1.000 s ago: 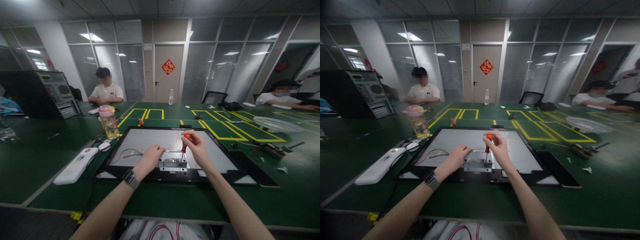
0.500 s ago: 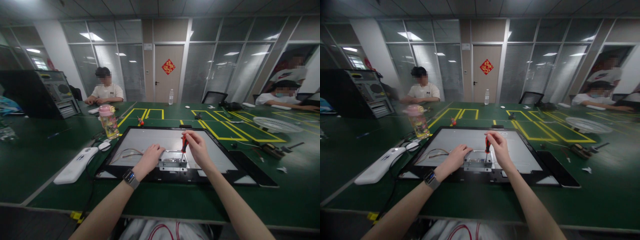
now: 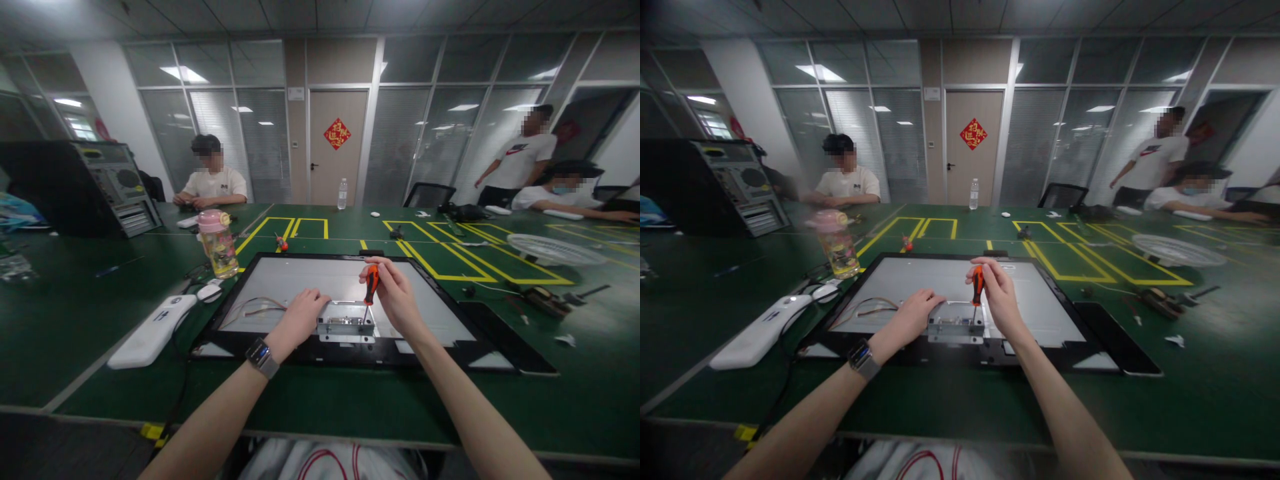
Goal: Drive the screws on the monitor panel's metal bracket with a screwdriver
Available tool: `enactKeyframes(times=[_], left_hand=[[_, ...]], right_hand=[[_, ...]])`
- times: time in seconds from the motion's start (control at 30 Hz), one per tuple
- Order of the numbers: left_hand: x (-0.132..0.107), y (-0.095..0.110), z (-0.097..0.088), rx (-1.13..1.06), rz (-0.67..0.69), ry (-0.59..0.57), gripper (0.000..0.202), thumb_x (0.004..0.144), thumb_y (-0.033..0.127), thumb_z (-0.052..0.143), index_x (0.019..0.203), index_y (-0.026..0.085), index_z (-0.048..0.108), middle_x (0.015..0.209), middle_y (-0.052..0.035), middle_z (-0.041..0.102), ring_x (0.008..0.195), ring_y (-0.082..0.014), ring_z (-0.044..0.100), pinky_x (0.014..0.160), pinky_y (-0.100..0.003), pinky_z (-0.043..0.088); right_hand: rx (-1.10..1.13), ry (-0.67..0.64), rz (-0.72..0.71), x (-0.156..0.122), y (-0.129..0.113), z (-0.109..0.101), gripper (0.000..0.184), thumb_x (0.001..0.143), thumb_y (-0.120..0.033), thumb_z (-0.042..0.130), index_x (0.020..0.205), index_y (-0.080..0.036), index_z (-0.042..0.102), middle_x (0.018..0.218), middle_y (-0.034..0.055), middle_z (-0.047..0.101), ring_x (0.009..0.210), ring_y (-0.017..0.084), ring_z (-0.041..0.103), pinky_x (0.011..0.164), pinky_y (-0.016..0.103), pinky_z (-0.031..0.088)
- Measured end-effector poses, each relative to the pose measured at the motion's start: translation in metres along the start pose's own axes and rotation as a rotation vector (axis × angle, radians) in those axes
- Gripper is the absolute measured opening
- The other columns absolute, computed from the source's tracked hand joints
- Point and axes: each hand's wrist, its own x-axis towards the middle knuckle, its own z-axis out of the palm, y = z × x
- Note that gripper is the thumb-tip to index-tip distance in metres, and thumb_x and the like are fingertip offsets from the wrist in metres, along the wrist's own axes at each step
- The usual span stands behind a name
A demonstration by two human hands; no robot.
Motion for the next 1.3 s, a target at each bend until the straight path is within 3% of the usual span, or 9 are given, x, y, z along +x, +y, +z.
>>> enactKeyframes(times=[0.17,0.37,0.6,0.83,1.03,1.3], left_hand=[[-0.001,0.000,-0.001,-0.015,0.003,0.007,0.051,0.087,-0.004,0.041,0.130,0.018,0.057,0.116,-0.0106,0.059,0.106,-0.0243,0.053,0.094,-0.036,0.045],[-0.001,0.000,-0.001,-0.008,0.001,0.009,0.053,0.086,-0.006,0.041,0.129,0.019,0.057,0.116,-0.0097,0.059,0.106,-0.0239,0.053,0.094,-0.036,0.045],[-0.001,-0.001,0.001,-0.008,0.008,0.015,0.054,0.084,-0.006,0.040,0.129,0.018,0.058,0.116,-0.0097,0.059,0.106,-0.0242,0.053,0.094,-0.036,0.046],[0.000,-0.001,0.002,0.003,0.011,0.024,0.050,0.087,-0.003,0.041,0.129,0.019,0.057,0.114,-0.0095,0.059,0.105,-0.0235,0.053,0.094,-0.036,0.046],[-0.002,-0.002,0.003,0.003,0.009,0.034,0.050,0.087,-0.004,0.041,0.128,0.019,0.057,0.115,-0.0094,0.059,0.105,-0.0236,0.053,0.093,-0.036,0.046],[0.000,-0.003,0.005,0.016,0.007,0.029,0.052,0.086,-0.004,0.041,0.129,0.020,0.057,0.114,-0.0087,0.059,0.105,-0.0233,0.053,0.091,-0.035,0.046]], right_hand=[[-0.119,0.027,-0.049,0.000,0.002,-0.003,0.020,0.085,-0.045,0.070,0.085,-0.026,0.072,0.085,0.0020,0.064,0.081,0.018,0.061,0.073,0.030,0.049],[-0.116,-0.013,-0.025,0.000,0.004,-0.005,0.023,0.091,-0.042,0.062,0.106,-0.027,0.071,0.088,0.0030,0.068,0.085,0.020,0.064,0.081,0.036,0.051],[-0.155,-0.064,-0.062,0.000,0.002,-0.005,0.024,0.093,-0.039,0.057,0.108,-0.027,0.072,0.096,0.0053,0.072,0.092,0.022,0.067,0.091,0.042,0.051],[-0.355,0.031,-0.193,-0.002,-0.003,-0.001,0.012,0.080,-0.029,0.073,0.092,-0.027,0.073,0.091,0.0030,0.063,0.086,0.019,0.062,0.079,0.034,0.052],[-0.303,0.043,-0.157,-0.002,-0.003,-0.002,0.019,0.092,-0.029,0.056,0.098,-0.026,0.073,0.093,0.0044,0.070,0.089,0.020,0.066,0.082,0.036,0.053],[-0.362,0.055,-0.180,-0.002,-0.008,-0.001,0.008,0.084,-0.031,0.069,0.088,-0.025,0.072,0.088,0.0025,0.061,0.080,0.018,0.061,0.071,0.031,0.051]])
